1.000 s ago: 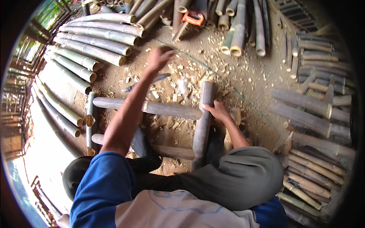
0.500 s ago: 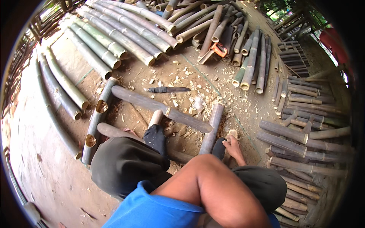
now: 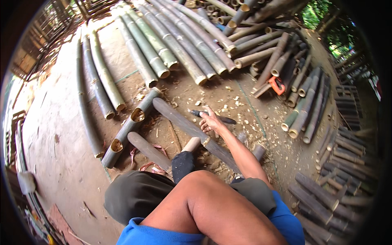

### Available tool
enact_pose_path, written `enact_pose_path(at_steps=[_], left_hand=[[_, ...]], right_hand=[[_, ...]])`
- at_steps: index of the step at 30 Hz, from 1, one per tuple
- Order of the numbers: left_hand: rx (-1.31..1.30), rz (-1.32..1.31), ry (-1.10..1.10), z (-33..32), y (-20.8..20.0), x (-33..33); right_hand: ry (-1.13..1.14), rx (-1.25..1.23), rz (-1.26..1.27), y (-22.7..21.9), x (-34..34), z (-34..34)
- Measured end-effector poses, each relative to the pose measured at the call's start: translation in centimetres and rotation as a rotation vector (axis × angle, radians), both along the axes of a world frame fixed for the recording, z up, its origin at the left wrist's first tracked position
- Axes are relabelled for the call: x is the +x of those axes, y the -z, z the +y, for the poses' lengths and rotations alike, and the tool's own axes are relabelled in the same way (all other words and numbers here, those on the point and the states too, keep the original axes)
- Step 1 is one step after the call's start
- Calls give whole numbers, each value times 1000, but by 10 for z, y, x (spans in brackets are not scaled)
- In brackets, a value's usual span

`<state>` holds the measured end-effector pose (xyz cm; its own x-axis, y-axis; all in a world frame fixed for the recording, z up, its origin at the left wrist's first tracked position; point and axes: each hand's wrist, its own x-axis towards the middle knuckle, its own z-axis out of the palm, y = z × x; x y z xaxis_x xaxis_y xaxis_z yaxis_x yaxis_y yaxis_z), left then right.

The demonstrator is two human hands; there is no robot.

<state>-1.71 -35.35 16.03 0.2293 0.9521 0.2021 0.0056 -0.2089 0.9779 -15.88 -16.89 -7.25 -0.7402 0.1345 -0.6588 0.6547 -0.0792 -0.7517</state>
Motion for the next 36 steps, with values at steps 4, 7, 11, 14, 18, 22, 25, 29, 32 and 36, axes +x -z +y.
enact_pose_path(at_steps=[4, 7, 11, 14, 18, 22, 25, 29, 32, 36], left_hand=[[-79, -14, -109, 3, 8, -14], [-83, -18, -106, 6, 10, -16], [-78, -33, -76, 8, 13, -7], [-58, -32, -16, 13, 12, 5], [1, -26, 145, 24, 6, 28], [37, -27, 336, 33, -1, 60], [51, -47, 514, 48, -5, 92], [89, -94, 755, 67, -11, 137], [108, -119, 883, 79, -18, 164], [103, -113, 937, 96, -21, 184]], right_hand=[[-13, 226, -42, 28, -16, -15], [257, 29, 26, 46, 15, 0], [601, -31, 283, 21, 99, -1], [690, -22, 396, -37, 189, 7], [760, 541, 401, -98, 321, 19], [1041, 934, 209, -124, 457, 47], [1336, 1111, -80, -131, 576, 51], [1678, 1233, -441, -137, 707, 31], [1809, 1462, -382, -160, 722, 6], [1371, 1561, -989, -190, 750, -15]])
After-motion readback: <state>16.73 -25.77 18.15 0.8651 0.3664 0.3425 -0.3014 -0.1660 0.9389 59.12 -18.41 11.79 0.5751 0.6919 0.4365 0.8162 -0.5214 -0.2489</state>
